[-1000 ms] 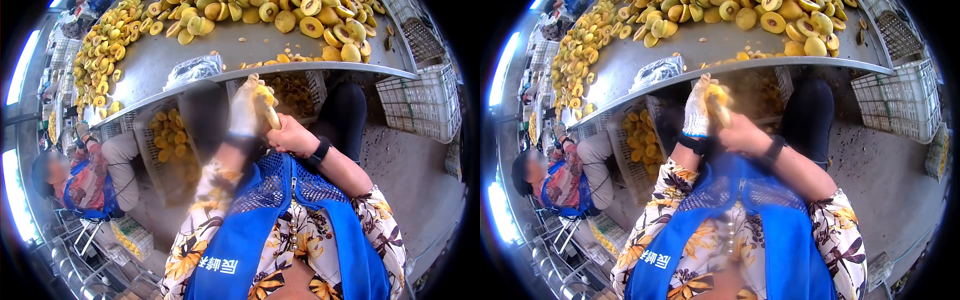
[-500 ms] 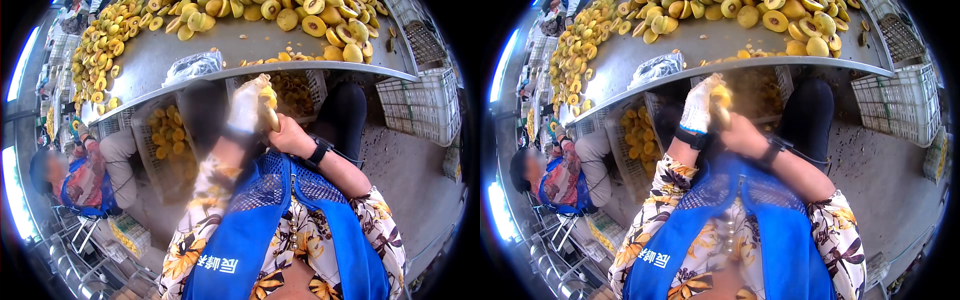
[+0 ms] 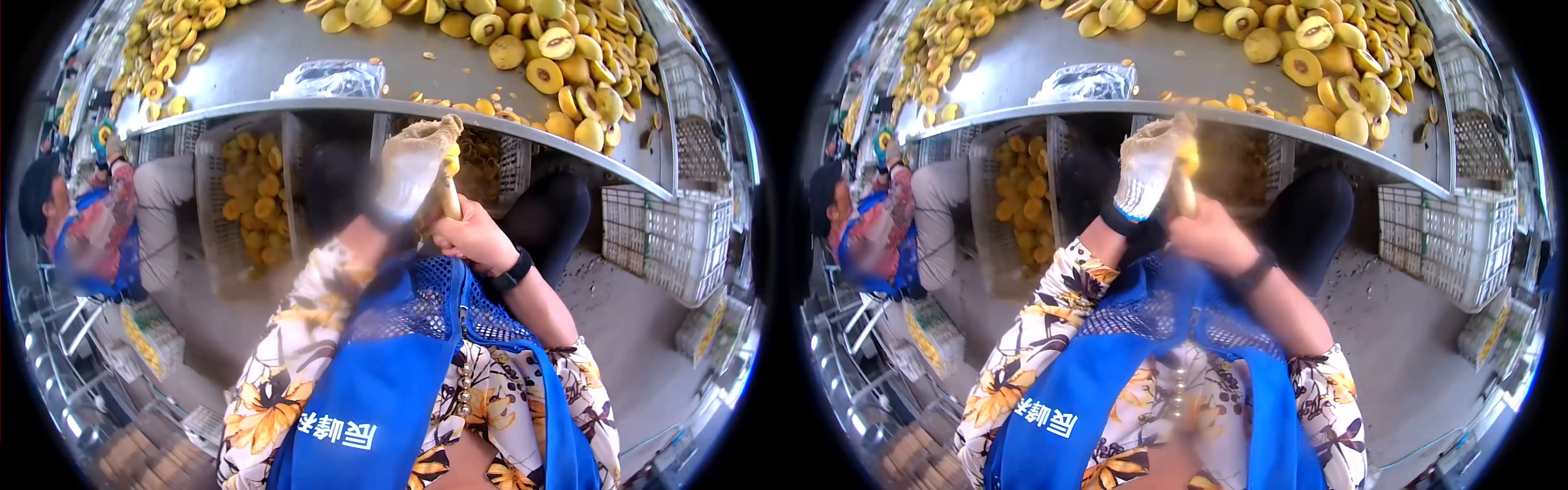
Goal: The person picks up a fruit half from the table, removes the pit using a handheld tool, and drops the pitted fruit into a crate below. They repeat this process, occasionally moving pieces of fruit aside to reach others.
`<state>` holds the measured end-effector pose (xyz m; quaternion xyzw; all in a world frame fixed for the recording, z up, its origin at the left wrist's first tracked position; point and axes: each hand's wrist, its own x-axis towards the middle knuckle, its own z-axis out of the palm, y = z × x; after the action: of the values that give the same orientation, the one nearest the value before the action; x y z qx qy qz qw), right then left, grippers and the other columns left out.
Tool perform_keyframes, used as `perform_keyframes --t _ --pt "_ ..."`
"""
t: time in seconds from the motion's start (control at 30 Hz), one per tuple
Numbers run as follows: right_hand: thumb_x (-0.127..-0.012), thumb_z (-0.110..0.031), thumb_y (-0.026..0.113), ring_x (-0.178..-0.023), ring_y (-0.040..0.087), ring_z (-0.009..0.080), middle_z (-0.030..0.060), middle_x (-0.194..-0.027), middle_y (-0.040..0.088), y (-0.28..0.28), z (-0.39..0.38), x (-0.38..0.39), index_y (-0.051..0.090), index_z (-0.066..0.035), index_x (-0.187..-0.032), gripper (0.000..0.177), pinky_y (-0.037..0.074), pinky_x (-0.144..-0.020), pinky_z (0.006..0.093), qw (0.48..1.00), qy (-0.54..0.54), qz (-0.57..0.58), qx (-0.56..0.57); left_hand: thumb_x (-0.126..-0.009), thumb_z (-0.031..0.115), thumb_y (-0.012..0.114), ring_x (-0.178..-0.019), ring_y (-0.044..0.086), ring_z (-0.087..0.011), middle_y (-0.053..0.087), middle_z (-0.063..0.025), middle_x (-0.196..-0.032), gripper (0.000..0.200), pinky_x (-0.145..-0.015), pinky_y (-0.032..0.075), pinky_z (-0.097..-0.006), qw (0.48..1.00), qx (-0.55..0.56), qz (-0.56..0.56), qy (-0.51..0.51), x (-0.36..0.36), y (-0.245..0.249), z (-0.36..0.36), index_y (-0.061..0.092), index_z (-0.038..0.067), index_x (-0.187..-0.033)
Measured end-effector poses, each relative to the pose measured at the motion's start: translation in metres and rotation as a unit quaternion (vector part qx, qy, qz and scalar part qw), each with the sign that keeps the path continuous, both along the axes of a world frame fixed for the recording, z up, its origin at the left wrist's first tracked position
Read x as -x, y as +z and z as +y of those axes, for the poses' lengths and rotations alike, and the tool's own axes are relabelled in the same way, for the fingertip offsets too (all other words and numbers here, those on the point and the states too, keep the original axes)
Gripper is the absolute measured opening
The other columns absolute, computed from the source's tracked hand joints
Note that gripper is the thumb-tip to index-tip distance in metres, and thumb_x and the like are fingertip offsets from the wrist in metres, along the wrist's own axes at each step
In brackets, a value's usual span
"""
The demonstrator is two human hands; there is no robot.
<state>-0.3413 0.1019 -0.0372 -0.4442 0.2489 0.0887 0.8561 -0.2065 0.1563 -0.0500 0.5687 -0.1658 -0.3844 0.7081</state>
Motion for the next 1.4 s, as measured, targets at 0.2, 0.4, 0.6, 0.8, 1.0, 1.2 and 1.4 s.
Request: perform_keyframes --t 0.2,0.4,0.6,0.8,1.0,1.2,1.4 --pt "-0.079 0.004 0.050 -0.043 0.034 0.0036 -0.0005 -0.058 0.044 0.003 0.005 0.003 0.048 -0.004 -0.091 0.014 0.026 -0.037 0.0190 0.995 -0.022 0.038 -0.085 -0.085 0.024 0.062 -0.061 0.058 -0.0148 0.062 -0.0075 -0.075 0.025 -0.054 0.046 -0.0262 0.980 -0.030 0.197 -0.028 -0.003 0.009 0.004 0.061 0.000 -0.092" --pt "-0.079 0.005 0.050 -0.043 0.034 0.0032 -0.0022 -0.057 0.042 0.001 0.001 0.005 0.048 -0.004 -0.093 0.017 0.025 -0.037 0.0189 0.999 -0.004 0.011 -0.052 -0.082 0.024 0.065 -0.062 0.059 -0.0135 0.062 -0.0074 -0.075 0.027 -0.053 0.047 -0.0247 0.993 -0.015 0.112 -0.038 -0.004 0.000 -0.001 0.062 -0.001 -0.091" --pt "-0.080 0.002 0.051 -0.042 0.032 0.0034 -0.0013 -0.057 0.042 0.001 0.001 0.006 0.048 -0.004 -0.096 0.017 0.024 -0.036 0.0186 0.995 0.017 0.021 -0.095 -0.082 0.026 0.066 -0.061 0.058 -0.0100 0.062 -0.0048 -0.073 0.026 -0.053 0.047 -0.0230 0.989 -0.035 0.138 -0.040 -0.004 0.002 -0.002 0.064 0.000 -0.086" --pt "-0.080 0.000 0.052 -0.041 0.033 0.0038 -0.0013 -0.057 0.043 0.003 -0.005 0.008 0.050 -0.005 -0.094 0.015 0.025 -0.036 0.0185 0.985 0.011 -0.015 -0.169 -0.085 0.031 0.062 -0.060 0.059 -0.0132 0.065 -0.0086 -0.082 0.030 -0.053 0.048 -0.0241 0.997 0.079 -0.015 -0.002 0.002 -0.018 -0.008 0.064 0.002 -0.093" --pt "-0.080 -0.012 0.057 -0.063 0.056 0.0123 0.0049 -0.072 0.058 -0.020 0.008 0.005 0.054 -0.002 -0.091 0.015 0.046 -0.058 0.0264 0.973 0.011 -0.033 0.227 -0.088 0.045 0.052 -0.055 0.058 -0.0210 0.059 -0.0059 -0.069 0.033 -0.034 0.041 -0.0260 0.924 0.059 0.339 0.168 -0.055 0.016 0.035 0.055 0.013 -0.083" --pt "-0.076 -0.027 0.063 -0.077 0.063 0.0335 0.0235 -0.082 0.062 -0.032 -0.006 0.010 0.055 0.002 -0.090 0.034 0.047 -0.070 0.0382 0.888 0.110 0.057 0.443 -0.081 0.046 0.060 -0.094 0.062 -0.0271 0.064 -0.0141 -0.104 0.047 -0.086 0.047 -0.0354 0.577 -0.578 -0.549 0.180 -0.121 0.051 0.136 0.066 0.004 -0.102" --pt "-0.077 -0.023 0.063 -0.070 0.062 0.0356 0.0233 -0.074 0.061 -0.013 -0.018 0.002 0.054 0.001 -0.089 0.029 0.048 -0.064 0.0390 0.880 0.056 0.059 0.469 -0.080 0.029 0.062 -0.093 0.061 -0.0324 0.063 -0.0164 -0.101 0.030 -0.078 0.050 -0.0385 0.607 -0.151 -0.780 0.016 -0.123 0.037 -0.020 0.063 0.006 -0.098"
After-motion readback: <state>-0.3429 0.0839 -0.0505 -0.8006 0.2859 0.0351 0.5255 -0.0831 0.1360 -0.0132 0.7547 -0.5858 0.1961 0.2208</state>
